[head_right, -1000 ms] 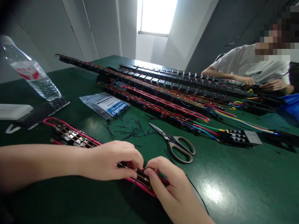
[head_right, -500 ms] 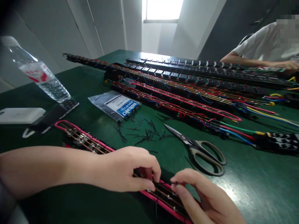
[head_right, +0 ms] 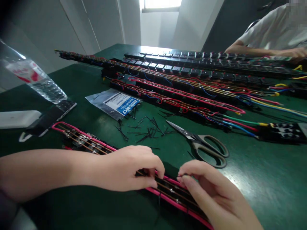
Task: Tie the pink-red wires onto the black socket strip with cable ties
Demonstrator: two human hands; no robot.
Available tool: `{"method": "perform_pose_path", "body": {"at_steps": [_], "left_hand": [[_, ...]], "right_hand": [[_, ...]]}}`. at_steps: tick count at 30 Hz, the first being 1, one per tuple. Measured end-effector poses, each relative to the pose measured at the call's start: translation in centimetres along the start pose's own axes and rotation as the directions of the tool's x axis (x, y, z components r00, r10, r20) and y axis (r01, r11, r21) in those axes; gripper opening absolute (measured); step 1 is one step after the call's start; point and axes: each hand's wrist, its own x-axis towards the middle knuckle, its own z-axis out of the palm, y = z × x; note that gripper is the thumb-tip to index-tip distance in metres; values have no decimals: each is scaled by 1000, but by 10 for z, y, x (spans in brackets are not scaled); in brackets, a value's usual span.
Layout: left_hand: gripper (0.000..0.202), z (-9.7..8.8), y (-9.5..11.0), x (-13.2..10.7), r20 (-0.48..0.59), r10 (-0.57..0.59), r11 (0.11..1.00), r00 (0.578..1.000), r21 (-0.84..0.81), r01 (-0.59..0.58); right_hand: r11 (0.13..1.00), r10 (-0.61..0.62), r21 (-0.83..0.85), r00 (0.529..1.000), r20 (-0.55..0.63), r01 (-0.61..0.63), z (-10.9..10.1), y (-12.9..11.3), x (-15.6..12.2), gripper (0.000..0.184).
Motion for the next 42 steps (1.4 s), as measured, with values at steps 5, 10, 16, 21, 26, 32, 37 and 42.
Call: {"method": "perform_pose_path", "body": {"at_steps": [5,10,16,21,26,32,37,42], "left_hand": [[12,1,4,-1,6,-64,998,998,9,64],[11,4,3,-5,-18,4,997,1000,81,-3],[15,8,5,-9,-34,159,941,987,309,-141],[24,2,15,-12,73,225,744,972,630,-220],[40,-14,23,-28,97,46,626,994,773,-104],[27,-25,16,-30,190,-16,681,982,721,-129],[38,-3,11,-14,125,112,701,986,693,-168],[33,26,19,-15,6,44,731,999,682,-36]], "right_hand": [[975,76,211,997,-14,-71,3,-13,6,24],[918,100,392,992,-79,-61,8,-12,9,14],[913,109,398,993,-34,-87,9,-14,11,10],[929,126,353,992,-22,-110,9,-14,10,7],[933,140,334,990,10,-135,7,-12,11,7],[960,114,257,993,14,-114,0,-19,10,11],[977,59,212,994,-92,-38,-3,-34,4,10],[978,49,207,997,-64,-35,1,-29,7,12]]}}
